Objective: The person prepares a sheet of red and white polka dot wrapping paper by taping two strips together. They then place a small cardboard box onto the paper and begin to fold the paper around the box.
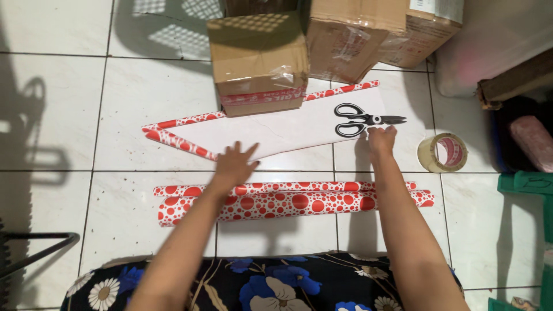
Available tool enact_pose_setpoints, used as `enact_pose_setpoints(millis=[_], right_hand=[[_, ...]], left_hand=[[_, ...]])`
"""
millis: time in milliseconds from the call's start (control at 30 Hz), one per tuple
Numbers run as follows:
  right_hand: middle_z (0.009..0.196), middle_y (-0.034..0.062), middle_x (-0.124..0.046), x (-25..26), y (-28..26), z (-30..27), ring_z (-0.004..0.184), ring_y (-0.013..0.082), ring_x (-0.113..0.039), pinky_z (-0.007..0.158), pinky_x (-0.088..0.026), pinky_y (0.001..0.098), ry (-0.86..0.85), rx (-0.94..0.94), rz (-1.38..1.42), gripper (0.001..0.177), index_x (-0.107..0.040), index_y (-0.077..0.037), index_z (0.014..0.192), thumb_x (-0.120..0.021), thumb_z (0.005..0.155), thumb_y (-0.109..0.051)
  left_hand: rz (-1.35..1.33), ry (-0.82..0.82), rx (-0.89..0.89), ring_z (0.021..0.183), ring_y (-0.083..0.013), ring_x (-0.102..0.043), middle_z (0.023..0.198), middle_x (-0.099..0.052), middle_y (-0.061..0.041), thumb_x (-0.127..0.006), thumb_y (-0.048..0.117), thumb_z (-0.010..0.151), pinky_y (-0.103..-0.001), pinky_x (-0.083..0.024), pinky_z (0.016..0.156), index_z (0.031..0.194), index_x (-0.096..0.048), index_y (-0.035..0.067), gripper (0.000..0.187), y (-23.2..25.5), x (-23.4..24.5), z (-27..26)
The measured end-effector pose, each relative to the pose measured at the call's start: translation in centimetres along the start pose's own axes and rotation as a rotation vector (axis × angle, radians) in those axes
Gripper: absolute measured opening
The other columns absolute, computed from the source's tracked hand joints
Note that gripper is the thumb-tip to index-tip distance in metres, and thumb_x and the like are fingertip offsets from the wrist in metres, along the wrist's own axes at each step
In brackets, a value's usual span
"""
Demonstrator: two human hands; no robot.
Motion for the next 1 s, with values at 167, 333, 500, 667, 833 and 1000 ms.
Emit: enact_pose_setpoints(millis=[167,333,500,667,833,1000], right_hand=[[0.115,0.0101,-0.048,0.1,-1.9,-2.8,0.099,0.0204,-0.052,0.088,-0.049,0.0332,-0.107,0.22,-0.093,0.082,-0.027,-0.002,0.153,-0.071,0.084,-0.001],[0.128,0.0262,-0.044,0.5,-8.6,-13.1,0.117,0.039,-0.051,0.101,-0.047,0.0444,-0.05,1.045,-0.624,0.06,-0.046,0.003,0.14,-0.075,0.087,0.0],[0.105,0.019,-0.063,1.6,-9.8,-24.9,0.094,0.0366,-0.063,0.081,-0.052,0.045,-0.242,1.138,-0.705,0.024,-0.062,0.0,0.109,-0.074,0.089,-0.006],[0.08,0.0099,-0.072,0.3,-8.7,-33.0,0.07,0.0297,-0.071,0.063,-0.056,0.04,-0.572,1.146,-0.689,0.008,-0.072,-0.009,0.092,-0.072,0.085,-0.014],[0.095,0.0127,-0.075,-2.5,-6.4,-35.0,0.083,0.0337,-0.072,0.072,-0.057,0.0444,-0.783,0.983,-0.911,0.015,-0.075,-0.01,0.105,-0.067,0.095,-0.018],[0.123,0.0166,-0.068,-3.9,-6.7,-35.9,0.091,0.0391,-0.07,0.074,-0.058,0.0464,-0.73,1.031,-0.904,0.041,-0.067,-0.007,0.122,-0.07,0.083,-0.015]], left_hand=[[0.025,-0.049,0.161,0.131,-0.0346,-0.049,0.142,-0.047,-0.013,-0.048,0.057,0.096,-0.061,-0.04,0.107,0.159,-0.033,0.037,0.067,-9.6,1.6,-6.6],[-0.114,-0.049,0.224,0.139,-0.0283,-0.041,0.147,-0.045,-0.006,-0.062,0.071,0.08,-0.062,-0.031,0.115,0.154,-0.041,0.036,0.085,-13.2,1.9,-11.4],[-0.155,-0.04,0.175,0.148,-0.0295,-0.027,0.158,-0.032,-0.008,-0.082,0.071,0.052,-0.066,-0.019,0.119,0.155,-0.039,0.038,0.116,-13.4,1.1,-12.9],[-0.195,-0.079,0.183,0.155,-0.0323,-0.013,0.167,-0.017,-0.013,-0.087,0.071,0.045,-0.072,-0.006,0.12,0.158,-0.032,0.038,0.13,-13.1,0.2,-13.4],[-0.124,-0.107,0.137,0.157,-0.0346,-0.003,0.168,-0.006,-0.018,-0.093,0.065,0.041,-0.076,-0.003,0.116,0.16,-0.022,0.039,0.142,-12.5,-0.6,-14.0],[-0.051,-0.021,0.112,0.153,-0.035,-0.012,0.166,-0.013,-0.018,-0.091,0.037,0.051,-0.075,-0.009,0.115,0.159,-0.025,0.038,0.127,-12.9,-1.9,-13.7]])
Point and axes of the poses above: each hand's wrist, its own z-axis towards the middle knuckle, its own x-axis out of the back of the hand, y = z × x, the point moved 6 cm from there along z, towards the middle knuckle
